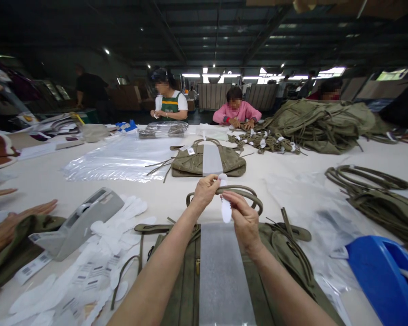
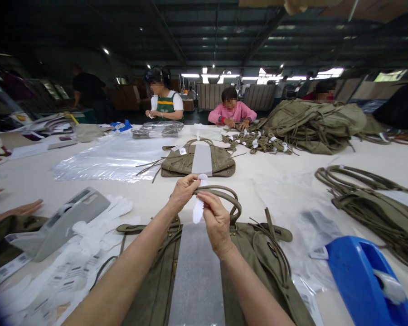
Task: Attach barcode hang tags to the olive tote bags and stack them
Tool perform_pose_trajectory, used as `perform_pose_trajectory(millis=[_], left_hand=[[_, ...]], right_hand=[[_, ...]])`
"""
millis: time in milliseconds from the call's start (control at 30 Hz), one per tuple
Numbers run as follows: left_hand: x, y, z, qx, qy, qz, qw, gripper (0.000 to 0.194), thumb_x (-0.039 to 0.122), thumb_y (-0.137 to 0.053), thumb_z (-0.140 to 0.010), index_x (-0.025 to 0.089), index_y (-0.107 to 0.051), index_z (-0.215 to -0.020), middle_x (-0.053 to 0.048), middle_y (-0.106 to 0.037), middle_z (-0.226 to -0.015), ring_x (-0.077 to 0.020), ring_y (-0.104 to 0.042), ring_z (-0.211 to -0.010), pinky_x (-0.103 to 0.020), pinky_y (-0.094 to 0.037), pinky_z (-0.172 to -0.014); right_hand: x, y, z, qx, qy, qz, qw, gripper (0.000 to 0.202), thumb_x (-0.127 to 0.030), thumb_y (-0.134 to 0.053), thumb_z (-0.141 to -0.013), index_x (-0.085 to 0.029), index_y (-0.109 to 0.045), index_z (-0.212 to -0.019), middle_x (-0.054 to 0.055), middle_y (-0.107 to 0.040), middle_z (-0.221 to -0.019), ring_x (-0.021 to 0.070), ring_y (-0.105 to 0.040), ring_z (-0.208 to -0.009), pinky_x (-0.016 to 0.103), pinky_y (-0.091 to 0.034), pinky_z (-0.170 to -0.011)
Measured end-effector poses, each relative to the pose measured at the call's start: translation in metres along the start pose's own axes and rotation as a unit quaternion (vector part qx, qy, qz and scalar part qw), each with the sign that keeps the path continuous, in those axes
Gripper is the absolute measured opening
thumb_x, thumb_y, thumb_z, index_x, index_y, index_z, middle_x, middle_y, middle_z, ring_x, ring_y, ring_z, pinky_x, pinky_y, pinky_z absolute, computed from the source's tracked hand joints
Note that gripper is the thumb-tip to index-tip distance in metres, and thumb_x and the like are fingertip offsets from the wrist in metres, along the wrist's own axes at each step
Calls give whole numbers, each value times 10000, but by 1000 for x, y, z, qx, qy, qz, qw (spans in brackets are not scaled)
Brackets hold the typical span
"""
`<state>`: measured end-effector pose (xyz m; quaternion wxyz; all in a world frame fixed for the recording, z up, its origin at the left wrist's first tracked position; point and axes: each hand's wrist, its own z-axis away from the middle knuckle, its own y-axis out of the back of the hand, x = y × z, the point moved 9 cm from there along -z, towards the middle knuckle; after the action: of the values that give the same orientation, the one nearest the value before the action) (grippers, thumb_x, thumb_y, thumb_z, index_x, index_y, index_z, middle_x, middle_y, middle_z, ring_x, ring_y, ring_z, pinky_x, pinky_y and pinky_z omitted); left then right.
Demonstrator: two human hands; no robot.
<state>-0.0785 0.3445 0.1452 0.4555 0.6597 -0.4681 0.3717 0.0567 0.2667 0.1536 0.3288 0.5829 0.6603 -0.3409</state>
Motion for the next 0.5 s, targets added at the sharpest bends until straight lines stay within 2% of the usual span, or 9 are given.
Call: perform_pose_trajectory(millis=[67, 133, 200, 267, 367, 500], left_hand=[[7, 0, -3, -9, -3, 9, 1000, 215, 331, -493, -751, 158, -605, -814, 48, -503, -550, -71, -419, -467, -182, -334, -454], [15, 2, -5, -8, -12, 14, 1000, 207, 326, -493, -751, 160, -604, -804, 43, -517, -564, -75, -428, -462, -187, -347, -444], [24, 6, -7, 5, -25, 23, 999, 190, 308, -513, -735, 155, -617, -778, 22, -567, -622, -88, -483, -526, -195, -397, -494], [29, 11, -7, 27, -30, 42, 998, 172, 286, -548, -706, 147, -632, -764, 4, -605, -675, -102, -526, -601, -205, -433, -561], [26, 15, -5, 57, -10, 82, 995, 176, 287, -596, -664, 140, -633, -753, 3, -611, -664, -111, -539, -608, -214, -440, -571], [16, 16, -2, 83, 9, 113, 990, 175, 287, -618, -639, 139, -628, -729, 19, -584, -610, -94, -507, -563, -199, -413, -541]], right_hand=[[-3, 2, -12, 10, -26, -15, 999, 275, -150, -548, -729, -240, -677, -955, 29, -615, -1051, 178, -543, -1003, 329, -430, -902], [-1, 3, -25, 21, -81, -28, 996, 180, -238, -601, -726, -204, -684, -882, 30, -643, -905, 163, -579, -857, 302, -474, -794], [5, 3, -37, 24, -153, -49, 987, 200, -342, -630, -711, -166, -668, -799, 20, -627, -725, 135, -572, -675, 262, -487, -634], [10, -1, -47, 16, -217, -75, 973, 272, -394, -674, -650, -142, -634, -746, 8, -599, -635, 104, -528, -537, 215, -435, -480], [17, -8, -56, -18, -282, -82, 956, 326, -403, -711, -576, -129, -581, -695, 7, -590, -599, 62, -451, -418, 171, -302, -355], [27, -12, -56, -51, -328, -29, 943, 263, -383, -607, -677, -140, -516, -639, -5, -548, -510, 42, -368, -345, 163, -205, -321]])
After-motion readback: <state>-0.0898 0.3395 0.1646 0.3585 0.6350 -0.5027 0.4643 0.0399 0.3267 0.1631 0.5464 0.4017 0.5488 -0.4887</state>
